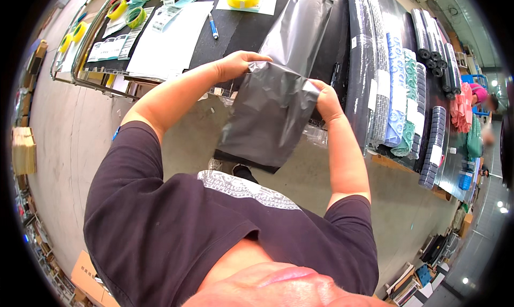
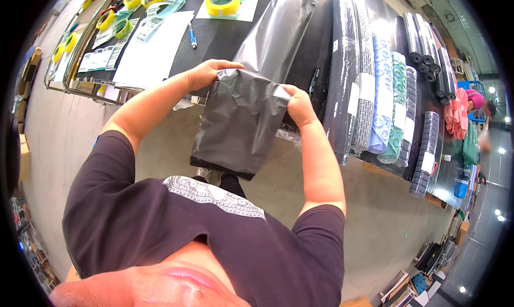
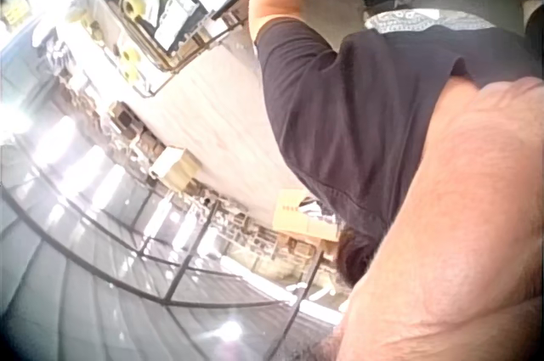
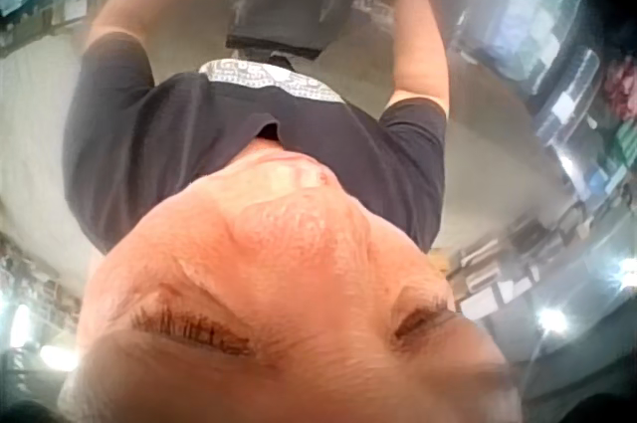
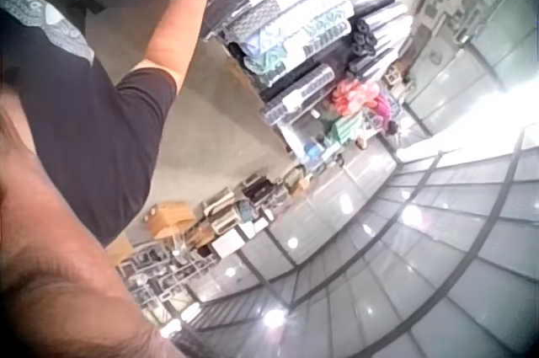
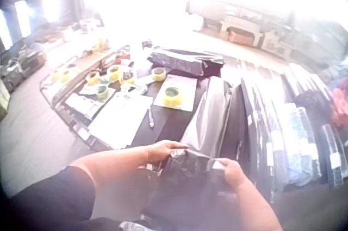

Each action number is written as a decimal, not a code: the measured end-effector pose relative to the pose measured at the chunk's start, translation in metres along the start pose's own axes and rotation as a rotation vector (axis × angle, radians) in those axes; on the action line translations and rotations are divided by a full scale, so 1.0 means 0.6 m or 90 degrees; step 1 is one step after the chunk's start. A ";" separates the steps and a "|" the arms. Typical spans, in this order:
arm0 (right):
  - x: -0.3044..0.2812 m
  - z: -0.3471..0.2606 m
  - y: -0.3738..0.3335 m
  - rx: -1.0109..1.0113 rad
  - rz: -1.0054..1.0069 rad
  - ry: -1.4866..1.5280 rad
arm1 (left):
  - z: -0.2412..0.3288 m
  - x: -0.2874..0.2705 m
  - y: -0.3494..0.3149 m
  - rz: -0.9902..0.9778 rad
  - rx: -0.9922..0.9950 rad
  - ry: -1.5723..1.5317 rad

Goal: The person places a dark garment into a black poly mailer and seals it. They affix a printed shipping label to the package, then use a marker to write characters on the bag's surface. The person handles several shipping labels and documents on the table, writing on a sheet of paper before picking up scissors to trim the package.

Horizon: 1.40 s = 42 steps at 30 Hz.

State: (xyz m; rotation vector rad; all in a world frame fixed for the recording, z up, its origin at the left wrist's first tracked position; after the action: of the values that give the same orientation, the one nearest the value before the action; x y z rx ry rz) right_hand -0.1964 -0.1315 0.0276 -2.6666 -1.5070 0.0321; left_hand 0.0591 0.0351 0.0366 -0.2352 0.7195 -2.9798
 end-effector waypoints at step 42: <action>-0.307 -0.092 0.532 0.085 -0.013 -0.020 | 0.220 -0.229 0.472 0.257 0.024 -0.222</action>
State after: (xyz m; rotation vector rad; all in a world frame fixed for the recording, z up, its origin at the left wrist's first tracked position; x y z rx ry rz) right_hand -0.0155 -0.4563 0.0540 -2.5574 -1.4847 0.1687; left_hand 0.2247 -0.2620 0.0046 -0.5220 0.5848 -2.4790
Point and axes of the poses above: each hand's wrist, its own y-axis towards the middle knuckle, its own x-axis out of the palm, z = x × y, the point moved 1 cm from there along y, towards the middle knuckle, and after that the axes turned 10 degrees about -x, right-handed, at the moved point
